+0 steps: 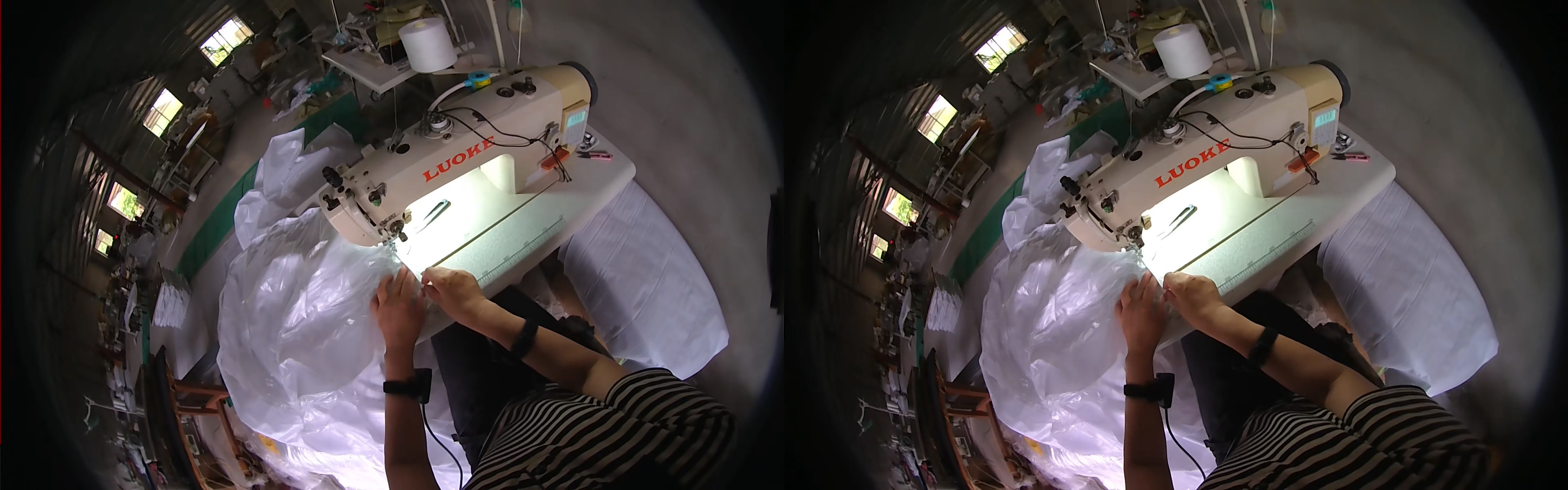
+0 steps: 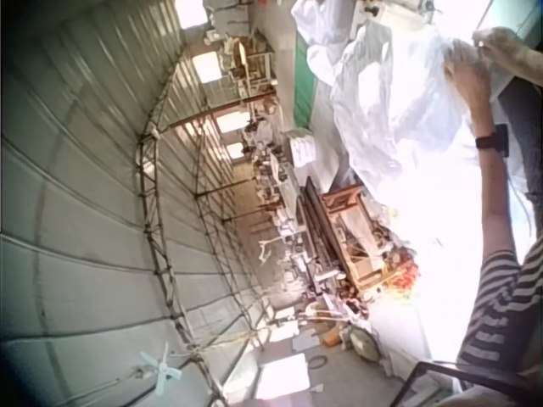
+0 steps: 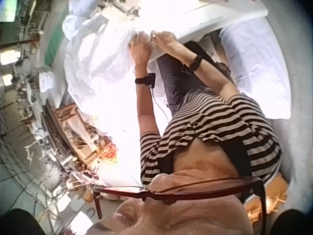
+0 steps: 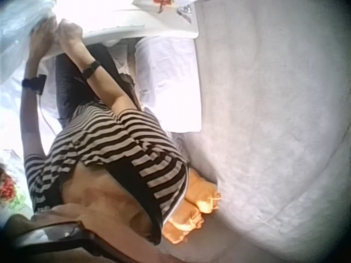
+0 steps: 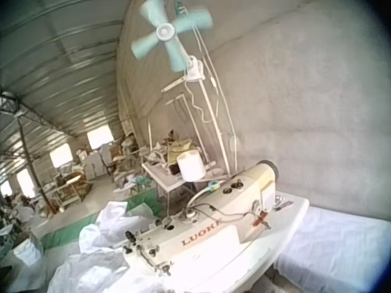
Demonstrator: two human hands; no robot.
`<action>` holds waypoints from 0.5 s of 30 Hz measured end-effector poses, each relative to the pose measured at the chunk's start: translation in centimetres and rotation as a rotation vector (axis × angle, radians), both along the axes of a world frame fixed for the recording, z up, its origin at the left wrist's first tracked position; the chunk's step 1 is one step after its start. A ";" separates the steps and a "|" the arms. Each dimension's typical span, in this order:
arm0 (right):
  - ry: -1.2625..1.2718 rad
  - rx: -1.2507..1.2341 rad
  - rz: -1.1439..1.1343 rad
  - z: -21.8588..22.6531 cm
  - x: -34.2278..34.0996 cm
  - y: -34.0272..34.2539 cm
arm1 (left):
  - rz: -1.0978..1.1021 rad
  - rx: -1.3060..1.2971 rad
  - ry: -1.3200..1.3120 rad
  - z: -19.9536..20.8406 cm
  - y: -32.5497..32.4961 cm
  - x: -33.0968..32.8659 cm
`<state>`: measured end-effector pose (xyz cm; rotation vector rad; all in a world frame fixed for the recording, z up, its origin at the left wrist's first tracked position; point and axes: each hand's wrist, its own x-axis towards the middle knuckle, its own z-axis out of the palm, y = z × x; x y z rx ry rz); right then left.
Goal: Sewing together large sheets of white plastic material using an industrial sewing machine.
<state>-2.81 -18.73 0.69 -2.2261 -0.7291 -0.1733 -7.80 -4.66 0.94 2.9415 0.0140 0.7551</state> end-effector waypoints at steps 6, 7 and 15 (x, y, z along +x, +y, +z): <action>-0.047 0.000 0.015 0.0 -1.1 0.2 | -0.036 -0.152 0.056 -1.0 1.3 0.6; -0.075 -0.021 -0.009 0.0 -1.2 0.2 | -0.019 -0.303 0.086 -0.8 1.2 0.6; -0.111 -0.046 0.087 -0.1 -1.1 -0.3 | -0.036 -0.211 -0.071 -0.1 0.6 0.5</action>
